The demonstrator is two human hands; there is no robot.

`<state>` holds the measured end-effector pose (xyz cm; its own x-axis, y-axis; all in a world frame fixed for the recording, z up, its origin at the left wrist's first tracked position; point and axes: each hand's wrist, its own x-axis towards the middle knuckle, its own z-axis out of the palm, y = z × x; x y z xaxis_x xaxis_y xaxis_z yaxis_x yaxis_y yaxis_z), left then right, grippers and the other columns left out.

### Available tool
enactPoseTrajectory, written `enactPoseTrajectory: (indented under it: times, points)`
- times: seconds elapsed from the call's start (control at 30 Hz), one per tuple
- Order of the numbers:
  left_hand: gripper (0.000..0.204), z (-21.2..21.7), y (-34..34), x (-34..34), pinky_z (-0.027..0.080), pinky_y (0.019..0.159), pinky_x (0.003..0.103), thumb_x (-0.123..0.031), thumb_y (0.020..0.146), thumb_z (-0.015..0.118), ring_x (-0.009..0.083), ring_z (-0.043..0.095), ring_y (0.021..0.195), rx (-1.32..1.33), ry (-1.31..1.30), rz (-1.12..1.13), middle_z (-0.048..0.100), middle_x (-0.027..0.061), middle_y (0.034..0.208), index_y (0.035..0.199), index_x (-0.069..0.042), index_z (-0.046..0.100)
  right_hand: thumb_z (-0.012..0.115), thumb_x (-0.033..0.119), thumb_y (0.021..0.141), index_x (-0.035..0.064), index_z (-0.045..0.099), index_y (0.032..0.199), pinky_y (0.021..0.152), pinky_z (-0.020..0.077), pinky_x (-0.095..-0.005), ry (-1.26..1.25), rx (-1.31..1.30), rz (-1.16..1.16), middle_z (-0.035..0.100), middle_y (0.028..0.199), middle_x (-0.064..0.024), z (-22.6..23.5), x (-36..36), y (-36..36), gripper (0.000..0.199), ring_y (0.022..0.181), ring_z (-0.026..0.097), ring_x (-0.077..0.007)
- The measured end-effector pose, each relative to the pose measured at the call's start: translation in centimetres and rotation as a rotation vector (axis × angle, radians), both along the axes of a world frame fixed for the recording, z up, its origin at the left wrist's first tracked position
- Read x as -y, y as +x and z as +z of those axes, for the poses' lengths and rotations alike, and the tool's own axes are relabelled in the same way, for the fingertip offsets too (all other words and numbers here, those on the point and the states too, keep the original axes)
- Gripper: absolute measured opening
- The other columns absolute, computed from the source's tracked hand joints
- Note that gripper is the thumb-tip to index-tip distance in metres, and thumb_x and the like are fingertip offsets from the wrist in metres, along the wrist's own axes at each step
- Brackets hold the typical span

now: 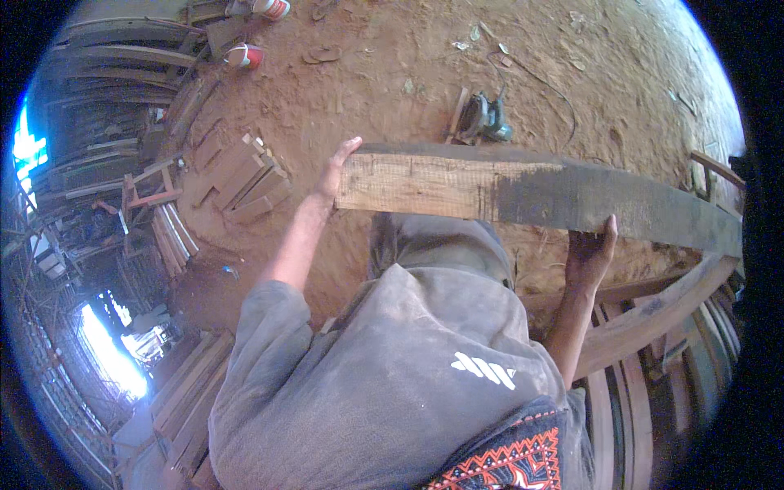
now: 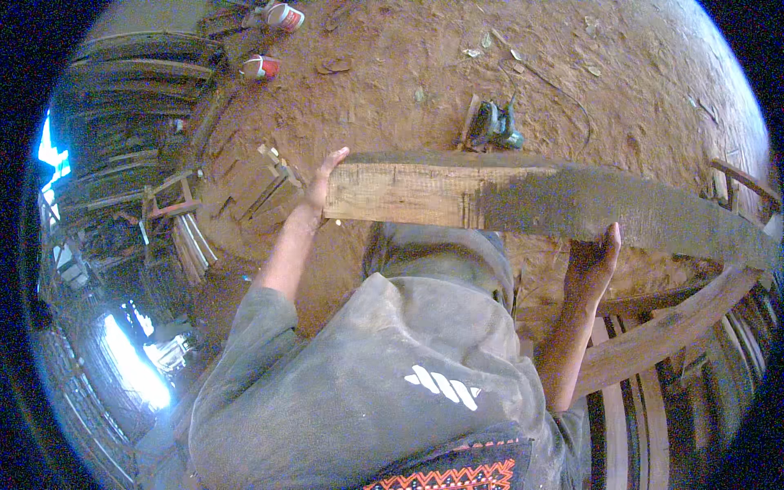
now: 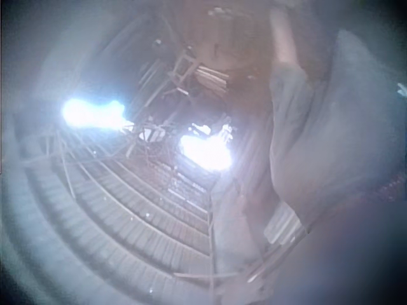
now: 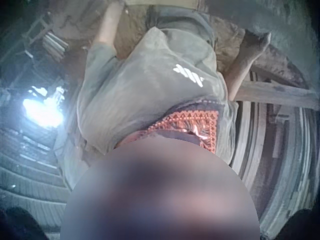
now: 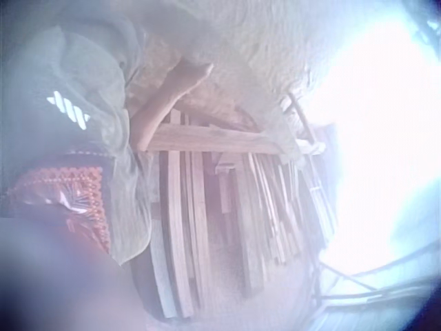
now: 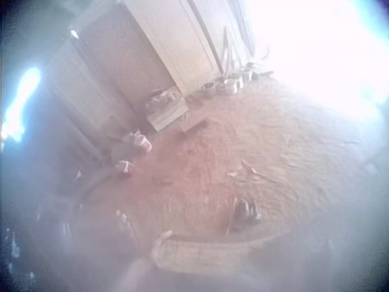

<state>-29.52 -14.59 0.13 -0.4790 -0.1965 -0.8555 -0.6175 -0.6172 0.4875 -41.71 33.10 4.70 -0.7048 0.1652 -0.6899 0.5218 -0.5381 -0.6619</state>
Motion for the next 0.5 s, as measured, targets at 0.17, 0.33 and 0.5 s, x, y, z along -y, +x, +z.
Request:
enactPoseTrajectory:
  times: [0.17,0.33,0.5]
  points:
    - [0.05,2.7,-1.5,-1.0,0.057,0.087,0.035,-0.048,0.094,0.066,0.0184,0.069,0.096,0.02,0.028,-0.031,0.07,0.0075,0.109,0.124,-0.008,0.063,0.06,0.045,0.099,0.0086,0.053,0.139,0.101,0.0462,-0.046,0.075,0.005,0.035,0.057,0.14,-0.0105,2.5,0.5,-0.1,0.055,0.122,0.057,-0.0282]
    - [0.05,3.5,-2.7,-0.9,0.056,0.089,0.034,-0.048,0.096,0.062,0.0178,0.069,0.097,0.059,0.005,-0.151,0.07,0.008,0.109,0.122,-0.006,0.063,0.065,0.048,0.095,0.0059,0.053,0.138,0.103,0.0462,-0.0446,0.189,0.108,0.063,0.057,0.138,-0.012,3.9,1.0,-0.4,0.061,0.124,0.057,-0.0285]
    - [0.05,2.2,-3.6,0.7,0.055,0.094,0.035,-0.047,0.102,0.054,0.0189,0.067,0.108,-0.083,0.099,-0.266,0.069,0.0105,0.124,0.128,-0.004,0.061,0.07,0.054,0.089,0.0063,0.054,0.138,0.105,0.0445,-0.0438,0.161,0.097,0.049,0.058,0.134,-0.0117,4.2,1.7,0.2,0.07,0.123,0.057,-0.0282]
